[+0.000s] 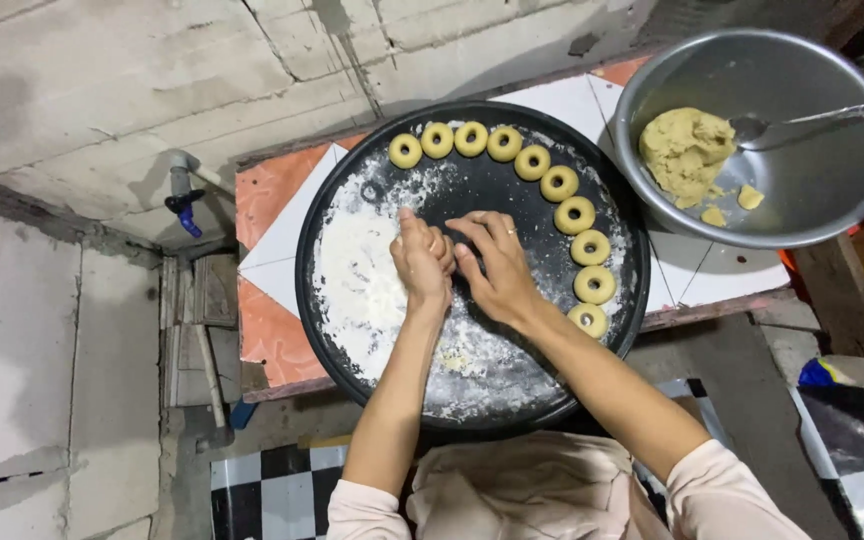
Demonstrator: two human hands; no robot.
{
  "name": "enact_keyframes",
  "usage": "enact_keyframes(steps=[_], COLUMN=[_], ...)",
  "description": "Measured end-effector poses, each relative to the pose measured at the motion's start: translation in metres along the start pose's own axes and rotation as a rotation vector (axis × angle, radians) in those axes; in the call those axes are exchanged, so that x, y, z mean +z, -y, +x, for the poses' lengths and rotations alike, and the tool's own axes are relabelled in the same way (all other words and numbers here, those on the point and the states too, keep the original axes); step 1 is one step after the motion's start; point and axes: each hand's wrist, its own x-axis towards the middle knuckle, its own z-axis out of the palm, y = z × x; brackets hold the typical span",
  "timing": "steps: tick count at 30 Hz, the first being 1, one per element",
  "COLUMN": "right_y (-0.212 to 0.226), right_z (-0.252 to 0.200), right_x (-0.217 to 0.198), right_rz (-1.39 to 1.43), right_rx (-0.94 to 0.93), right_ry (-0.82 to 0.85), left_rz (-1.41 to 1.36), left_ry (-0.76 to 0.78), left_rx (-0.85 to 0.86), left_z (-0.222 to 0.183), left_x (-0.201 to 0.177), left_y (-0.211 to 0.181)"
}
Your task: The person is manually shaping small pieces of dough into rings and placing them on a floured tray.
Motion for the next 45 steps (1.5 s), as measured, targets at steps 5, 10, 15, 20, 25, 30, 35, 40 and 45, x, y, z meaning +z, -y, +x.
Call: enact_keyframes(steps=[5,10,15,20,25,30,35,40,45], right_y=[0.017,0.029,0.018,0.003,-0.009,-0.013,-0.02,-0.032,-0.013], right_z=[0.005,0.017,0.035,0.065,0.065,0.063,0.056,0.045,0.055], right_x=[0.006,0.005,0.024,0.018,0.012,-0.015,0.003,0.025,0.007], right_rz=[-0.059,-0.034,-0.201,0.107,0.344,0.503,0.533,0.575,0.859], right_rx=[-0.21,-0.267,-0.314,-0.089,0.271,0.511,0.784,0.852,1.065], right_ry=[-0.039,-0.093,0.0,-0.114,-0.244,-0.364,-0.252,-0.333,-0.434], left_rz=[0.042,0.144,-0.246,-0.667,-0.397,0.185,0.302,0.386,0.507], left_ry=[-0.005,0.025,0.278,0.634,0.577,0.265,0.152,0.232,0.334], left_rx=[-0.072,-0.039,-0.249,-0.397,-0.326,-0.087,-0.017,0.097,0.181], left_z=[0.006,0.017,-0.01,-0.01,-0.012,-0.007,-0.002,-0.011,-0.02], left_x=[-0.011,-0.018,-0.007,0.002,0.007,0.004,-0.002,-0.001,0.001], left_y=[0.017,0.033,-0.021,-0.039,-0.028,-0.016,-0.006,-0.002,-0.004])
